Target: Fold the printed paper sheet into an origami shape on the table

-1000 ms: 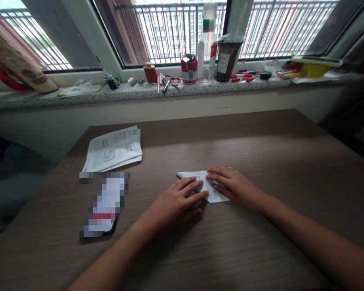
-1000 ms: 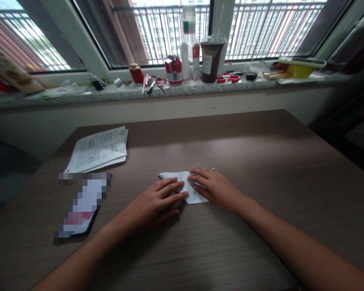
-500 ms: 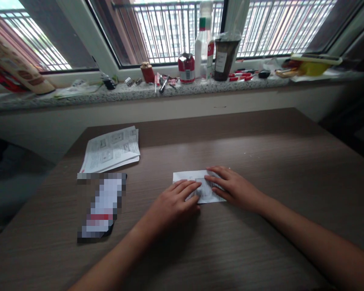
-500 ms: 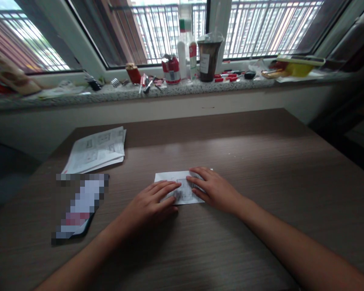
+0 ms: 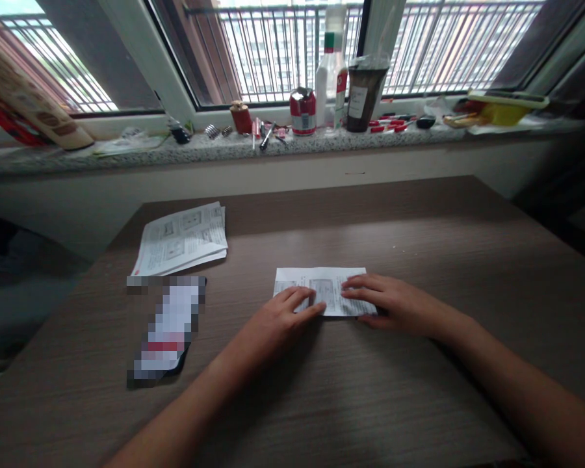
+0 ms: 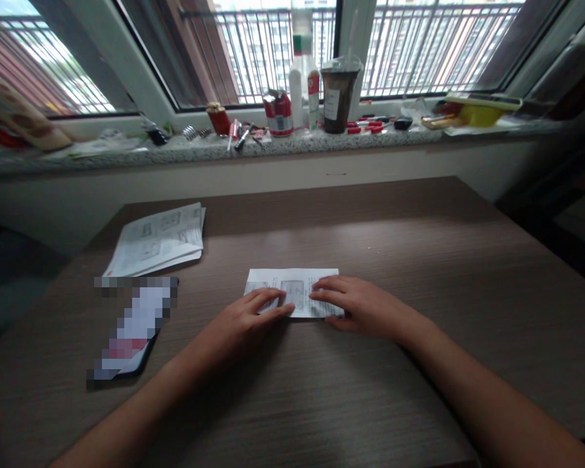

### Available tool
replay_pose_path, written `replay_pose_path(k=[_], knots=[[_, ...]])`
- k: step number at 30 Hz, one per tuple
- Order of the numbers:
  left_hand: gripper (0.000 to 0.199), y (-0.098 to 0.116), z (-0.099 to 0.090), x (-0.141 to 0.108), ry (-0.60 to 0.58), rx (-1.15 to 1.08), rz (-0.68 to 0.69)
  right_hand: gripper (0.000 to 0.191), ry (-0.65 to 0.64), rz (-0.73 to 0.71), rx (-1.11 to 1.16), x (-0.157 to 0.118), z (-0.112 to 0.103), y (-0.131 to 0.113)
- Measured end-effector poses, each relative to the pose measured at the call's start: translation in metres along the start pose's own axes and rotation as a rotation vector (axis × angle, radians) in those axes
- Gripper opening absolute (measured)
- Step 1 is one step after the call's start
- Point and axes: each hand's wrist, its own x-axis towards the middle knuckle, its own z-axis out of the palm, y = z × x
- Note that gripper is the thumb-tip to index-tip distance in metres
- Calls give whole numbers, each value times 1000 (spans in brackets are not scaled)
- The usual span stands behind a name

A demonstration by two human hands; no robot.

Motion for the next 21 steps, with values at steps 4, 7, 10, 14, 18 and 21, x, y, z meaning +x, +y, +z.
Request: replay_pose_path(k=[4,7,10,14,18,21], knots=[[39,0,5,1,40,6,6,40,17,-35,-57,0,3,0],[31,1,9,2,78,9,-3,30,50,-30,-64,1,5,-1],[25,1,11,3,113,27,-13,23,72,-16,16,3,4,-3],[23,-1,8,2,159,-4,-63,27,150,40,138,3,-2,-4],[21,2,-4,-1,278,-181,-227,58,328,210,338,3,-5,2],[18,9,-16,-1,367,-469,-375,57,444,348,608,7,-2,5]])
